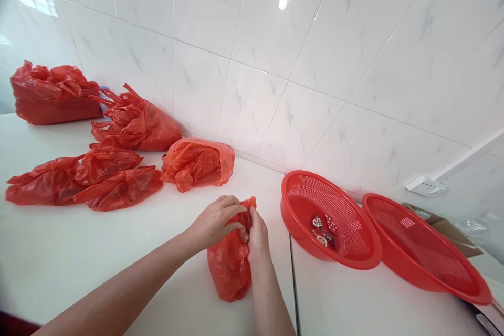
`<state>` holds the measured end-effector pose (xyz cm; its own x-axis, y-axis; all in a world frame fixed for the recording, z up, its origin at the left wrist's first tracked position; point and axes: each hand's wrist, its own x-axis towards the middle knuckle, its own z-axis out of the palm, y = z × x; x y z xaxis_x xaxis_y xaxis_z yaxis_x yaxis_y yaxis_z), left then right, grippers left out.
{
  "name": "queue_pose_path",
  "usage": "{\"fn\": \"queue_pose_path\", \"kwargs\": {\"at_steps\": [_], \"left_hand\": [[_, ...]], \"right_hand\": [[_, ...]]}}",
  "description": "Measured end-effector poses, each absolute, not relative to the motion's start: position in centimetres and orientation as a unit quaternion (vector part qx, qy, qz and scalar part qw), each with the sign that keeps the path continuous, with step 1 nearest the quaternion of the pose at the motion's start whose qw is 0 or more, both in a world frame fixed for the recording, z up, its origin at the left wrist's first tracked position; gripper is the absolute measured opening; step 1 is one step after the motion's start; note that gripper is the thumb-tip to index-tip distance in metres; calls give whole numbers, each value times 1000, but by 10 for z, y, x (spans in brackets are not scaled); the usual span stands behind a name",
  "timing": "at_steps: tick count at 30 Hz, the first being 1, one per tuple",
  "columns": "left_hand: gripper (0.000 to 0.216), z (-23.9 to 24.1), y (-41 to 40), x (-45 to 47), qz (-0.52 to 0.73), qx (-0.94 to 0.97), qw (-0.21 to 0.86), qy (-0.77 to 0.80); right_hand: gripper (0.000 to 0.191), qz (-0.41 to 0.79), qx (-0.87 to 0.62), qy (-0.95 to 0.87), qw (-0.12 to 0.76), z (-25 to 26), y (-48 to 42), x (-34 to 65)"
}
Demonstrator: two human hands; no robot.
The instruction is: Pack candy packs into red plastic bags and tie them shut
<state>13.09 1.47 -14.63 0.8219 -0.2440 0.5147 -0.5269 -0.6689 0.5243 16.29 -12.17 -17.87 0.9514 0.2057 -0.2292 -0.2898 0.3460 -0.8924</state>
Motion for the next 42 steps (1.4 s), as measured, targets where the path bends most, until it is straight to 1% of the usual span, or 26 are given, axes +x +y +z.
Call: {"fn": "queue_pose_path", "kwargs": {"at_steps": [2, 3, 5, 9, 13, 15, 19, 22, 25, 29, 37, 42], "left_hand": [[9, -155, 15, 137, 184, 891, 352, -220], [9, -159, 14, 139, 177, 888, 364, -220], [14, -168, 13, 141, 166, 875, 404, -208], [15, -183, 9, 142, 160, 850, 480, -144], [12, -191, 12, 144, 166, 811, 551, -101], [14, -193, 15, 145, 126, 776, 609, -104], [27, -199, 14, 143, -11, 658, 743, -119], [32, -202, 11, 142, -56, 590, 799, -106], [33, -205, 10, 142, -68, 558, 822, -94], [32, -205, 11, 143, -68, 566, 817, -90], [31, -204, 12, 143, -37, 562, 822, -84], [29, -202, 14, 144, -29, 560, 825, -75]], "right_hand": [[36, 170, -547, 30, 819, -187, -125, 168], [34, 179, -546, 23, 818, -190, -127, 169], [33, 201, -535, 5, 820, -192, -131, 171], [45, 244, -501, -18, 830, -193, -140, 172], [41, 264, -497, -61, 825, -194, -148, 172], [36, 266, -500, -87, 819, -195, -149, 171], [25, 281, -500, -119, 811, -194, -147, 166], [17, 289, -503, -125, 805, -193, -146, 164], [9, 288, -496, -124, 810, -193, -147, 165], [2, 275, -488, -114, 820, -196, -148, 167], [8, 247, -487, -86, 833, -195, -146, 169], [22, 240, -504, -68, 827, -198, -148, 170]]}}
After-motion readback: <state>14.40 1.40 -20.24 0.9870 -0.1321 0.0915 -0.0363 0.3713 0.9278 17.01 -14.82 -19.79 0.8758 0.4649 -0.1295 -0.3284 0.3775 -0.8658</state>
